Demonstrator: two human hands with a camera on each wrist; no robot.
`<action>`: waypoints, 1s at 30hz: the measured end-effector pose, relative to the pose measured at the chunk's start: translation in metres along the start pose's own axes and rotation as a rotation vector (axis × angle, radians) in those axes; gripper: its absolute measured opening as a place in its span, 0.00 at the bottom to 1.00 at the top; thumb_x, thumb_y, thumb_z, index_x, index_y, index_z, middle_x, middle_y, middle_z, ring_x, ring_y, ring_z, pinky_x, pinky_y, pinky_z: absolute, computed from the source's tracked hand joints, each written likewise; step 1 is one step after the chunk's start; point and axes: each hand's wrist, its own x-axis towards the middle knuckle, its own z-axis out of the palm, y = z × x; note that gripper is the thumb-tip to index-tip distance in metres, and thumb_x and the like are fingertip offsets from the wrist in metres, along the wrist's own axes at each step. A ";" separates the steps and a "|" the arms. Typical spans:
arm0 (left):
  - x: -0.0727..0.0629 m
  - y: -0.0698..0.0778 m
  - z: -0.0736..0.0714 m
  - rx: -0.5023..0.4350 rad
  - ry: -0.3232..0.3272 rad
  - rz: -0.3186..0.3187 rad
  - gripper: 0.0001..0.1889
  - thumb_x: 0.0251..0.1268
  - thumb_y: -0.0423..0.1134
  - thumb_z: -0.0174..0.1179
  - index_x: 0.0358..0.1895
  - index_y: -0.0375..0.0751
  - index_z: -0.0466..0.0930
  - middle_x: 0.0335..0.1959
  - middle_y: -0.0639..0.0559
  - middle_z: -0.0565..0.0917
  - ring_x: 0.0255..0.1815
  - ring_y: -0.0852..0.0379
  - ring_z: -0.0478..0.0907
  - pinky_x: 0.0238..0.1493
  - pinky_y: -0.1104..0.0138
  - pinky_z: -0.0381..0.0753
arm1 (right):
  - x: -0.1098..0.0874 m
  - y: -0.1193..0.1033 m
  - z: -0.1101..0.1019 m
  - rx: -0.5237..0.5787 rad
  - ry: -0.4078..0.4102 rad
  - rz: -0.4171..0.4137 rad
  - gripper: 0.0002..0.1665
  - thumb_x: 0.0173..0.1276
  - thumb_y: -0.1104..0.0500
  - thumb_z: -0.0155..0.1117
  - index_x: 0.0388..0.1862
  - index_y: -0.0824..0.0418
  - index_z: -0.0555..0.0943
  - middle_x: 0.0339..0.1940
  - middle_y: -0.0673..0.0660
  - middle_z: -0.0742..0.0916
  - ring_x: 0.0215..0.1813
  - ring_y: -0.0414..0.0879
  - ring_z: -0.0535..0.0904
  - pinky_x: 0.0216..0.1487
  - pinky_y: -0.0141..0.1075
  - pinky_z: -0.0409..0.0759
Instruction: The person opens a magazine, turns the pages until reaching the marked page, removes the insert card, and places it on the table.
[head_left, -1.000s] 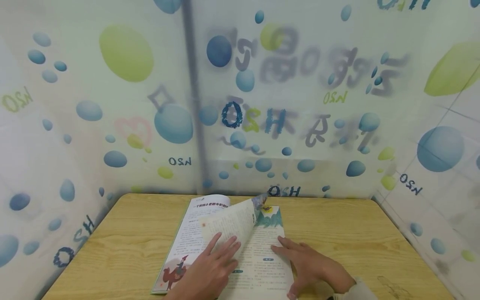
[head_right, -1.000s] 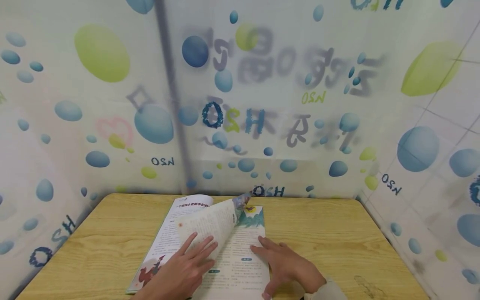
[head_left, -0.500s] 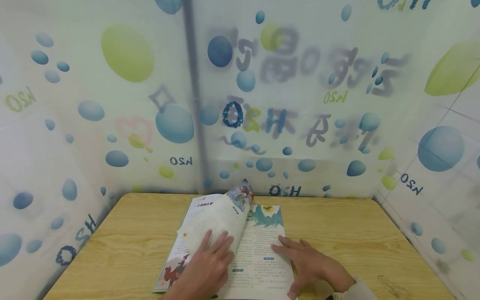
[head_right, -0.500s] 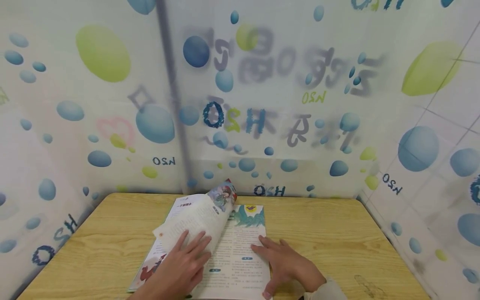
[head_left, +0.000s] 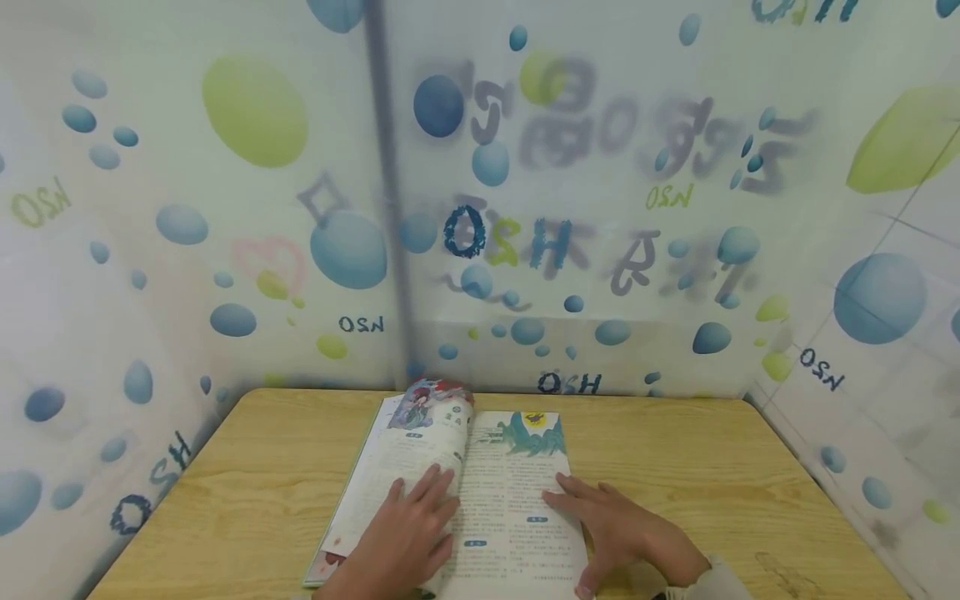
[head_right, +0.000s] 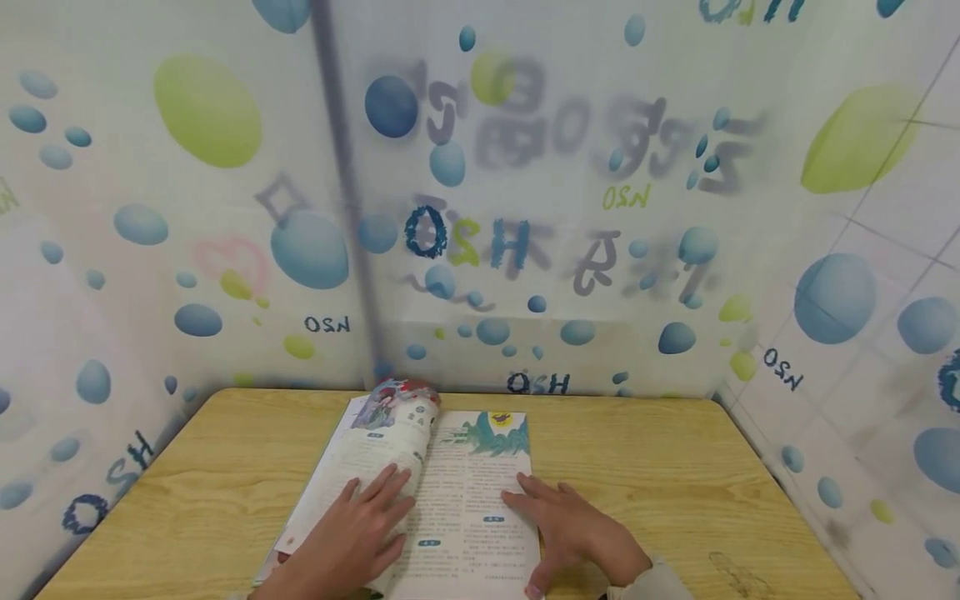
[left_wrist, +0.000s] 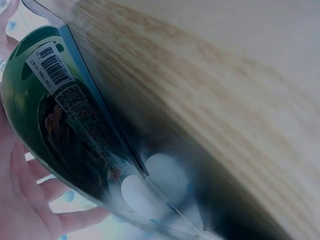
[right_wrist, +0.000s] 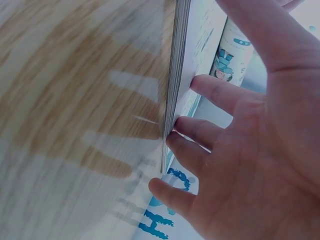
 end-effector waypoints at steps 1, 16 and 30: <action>0.000 -0.001 0.000 -0.014 -0.006 -0.008 0.20 0.63 0.50 0.62 0.53 0.45 0.82 0.66 0.42 0.75 0.68 0.43 0.71 0.49 0.41 0.78 | 0.000 0.000 0.000 -0.005 0.001 -0.006 0.65 0.36 0.31 0.81 0.76 0.43 0.66 0.80 0.59 0.62 0.77 0.65 0.57 0.66 0.71 0.55; -0.001 -0.001 0.000 -0.123 -0.057 -0.088 0.21 0.65 0.49 0.61 0.57 0.44 0.82 0.66 0.41 0.75 0.67 0.41 0.71 0.46 0.39 0.78 | 0.003 0.004 0.002 -0.040 0.008 -0.046 0.67 0.35 0.29 0.80 0.77 0.44 0.65 0.80 0.60 0.61 0.78 0.63 0.57 0.67 0.69 0.56; -0.002 -0.003 0.001 -0.165 -0.054 -0.092 0.21 0.65 0.48 0.61 0.57 0.42 0.81 0.66 0.40 0.75 0.67 0.39 0.71 0.46 0.37 0.77 | 0.002 0.001 -0.003 -0.018 -0.001 -0.028 0.64 0.37 0.30 0.80 0.76 0.42 0.67 0.79 0.59 0.63 0.77 0.64 0.58 0.66 0.69 0.59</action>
